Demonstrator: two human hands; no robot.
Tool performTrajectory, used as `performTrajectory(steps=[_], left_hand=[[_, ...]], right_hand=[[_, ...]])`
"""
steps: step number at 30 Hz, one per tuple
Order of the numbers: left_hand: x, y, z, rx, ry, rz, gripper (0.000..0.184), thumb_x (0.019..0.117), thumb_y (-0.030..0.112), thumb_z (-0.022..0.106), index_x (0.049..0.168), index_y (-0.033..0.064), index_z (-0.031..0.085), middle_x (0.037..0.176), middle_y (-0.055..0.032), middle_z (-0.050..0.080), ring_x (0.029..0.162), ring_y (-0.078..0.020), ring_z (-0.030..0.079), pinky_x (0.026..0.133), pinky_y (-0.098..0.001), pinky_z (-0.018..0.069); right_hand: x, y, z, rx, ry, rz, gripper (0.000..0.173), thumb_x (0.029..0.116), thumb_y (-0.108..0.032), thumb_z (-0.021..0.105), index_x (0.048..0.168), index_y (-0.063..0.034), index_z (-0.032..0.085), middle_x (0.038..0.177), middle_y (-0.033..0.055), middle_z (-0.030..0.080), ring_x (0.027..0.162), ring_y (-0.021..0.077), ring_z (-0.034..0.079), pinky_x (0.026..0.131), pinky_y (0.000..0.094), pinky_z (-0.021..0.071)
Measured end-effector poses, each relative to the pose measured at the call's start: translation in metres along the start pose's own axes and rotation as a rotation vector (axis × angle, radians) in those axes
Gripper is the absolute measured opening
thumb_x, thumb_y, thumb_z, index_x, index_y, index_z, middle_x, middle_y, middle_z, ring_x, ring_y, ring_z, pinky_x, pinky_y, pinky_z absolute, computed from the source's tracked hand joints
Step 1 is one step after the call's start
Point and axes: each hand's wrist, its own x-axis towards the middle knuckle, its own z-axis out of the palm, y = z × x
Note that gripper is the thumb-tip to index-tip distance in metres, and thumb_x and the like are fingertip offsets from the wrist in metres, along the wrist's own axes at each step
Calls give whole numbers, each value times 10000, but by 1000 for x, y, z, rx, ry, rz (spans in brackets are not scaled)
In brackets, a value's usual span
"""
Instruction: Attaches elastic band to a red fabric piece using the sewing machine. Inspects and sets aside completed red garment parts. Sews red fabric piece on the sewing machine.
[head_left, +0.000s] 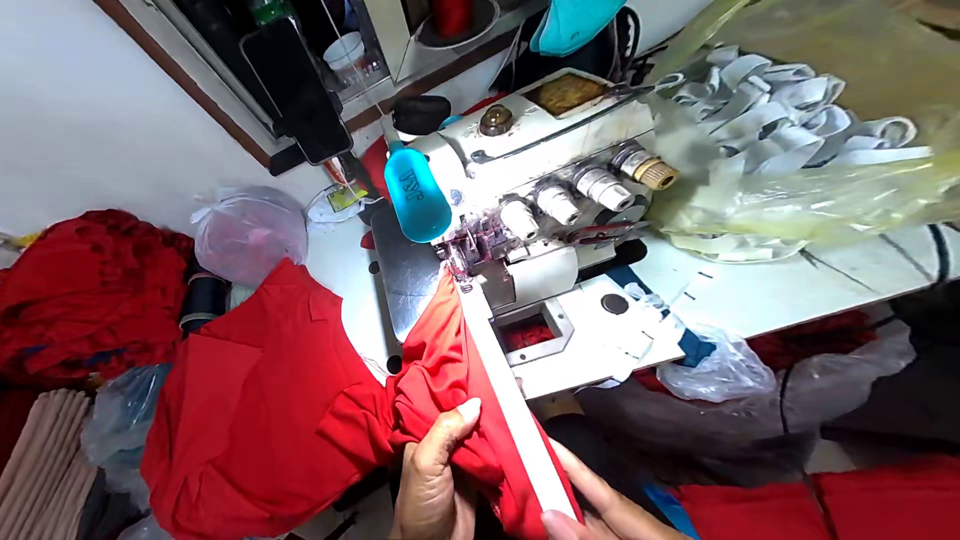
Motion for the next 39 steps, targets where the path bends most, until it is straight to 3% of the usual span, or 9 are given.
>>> performTrajectory(steps=[4,8,13,17,21,24,32,37,39], left_hand=[[10,6,4,1,26,34,203,987,17,508,1036,-64,687,938,-174,740,884,-205,742,834,-379,619],[19,12,7,27,62,117,178,976,23,516,1035,-54,665,961,-166,730,922,-201,731,866,-389,611],[23,14,8,-2,78,178,179,962,4,510,1023,-48,670,977,-165,732,942,-214,731,884,-408,607],[20,14,9,0,122,200,166,938,-7,544,974,-57,698,909,-161,741,849,-203,743,809,-376,627],[17,14,9,7,127,249,145,911,-16,583,922,-53,723,895,-157,748,860,-197,743,843,-357,615],[17,12,9,19,122,289,152,897,-20,587,911,-31,738,895,-142,754,875,-193,741,866,-360,604],[21,9,5,-18,66,336,135,886,31,636,949,-29,740,972,-170,754,958,-245,738,929,-424,586],[25,8,7,-61,110,386,167,907,40,587,986,-29,718,1001,-167,750,978,-247,734,915,-420,592],[28,9,10,-60,135,404,204,951,60,528,1016,-31,698,1005,-158,745,972,-231,730,901,-401,598]], right_hand=[[27,0,2,-33,22,41,513,933,33,664,1420,100,517,763,-61,733,614,9,638,630,221,573],[58,0,11,-23,76,72,398,916,34,668,1308,82,622,794,-18,757,661,40,691,658,217,601],[92,14,18,101,93,49,109,908,-31,664,983,-2,738,705,15,717,620,47,661,600,195,551],[107,14,21,115,92,67,104,913,-73,673,930,-7,751,736,41,729,672,69,686,642,208,569],[114,13,24,148,81,86,116,916,-71,661,914,-2,755,756,56,735,699,87,701,674,235,590],[118,12,27,171,96,91,114,890,-59,655,796,-37,716,685,29,684,647,73,656,624,224,551],[129,10,30,215,114,111,125,888,-53,644,867,-6,758,739,63,721,685,96,687,648,235,574],[134,10,38,250,121,129,128,888,-15,617,835,-5,733,721,58,711,662,98,683,632,236,580],[132,10,42,258,90,134,132,912,-3,609,862,7,731,762,72,728,703,125,715,682,264,617]])
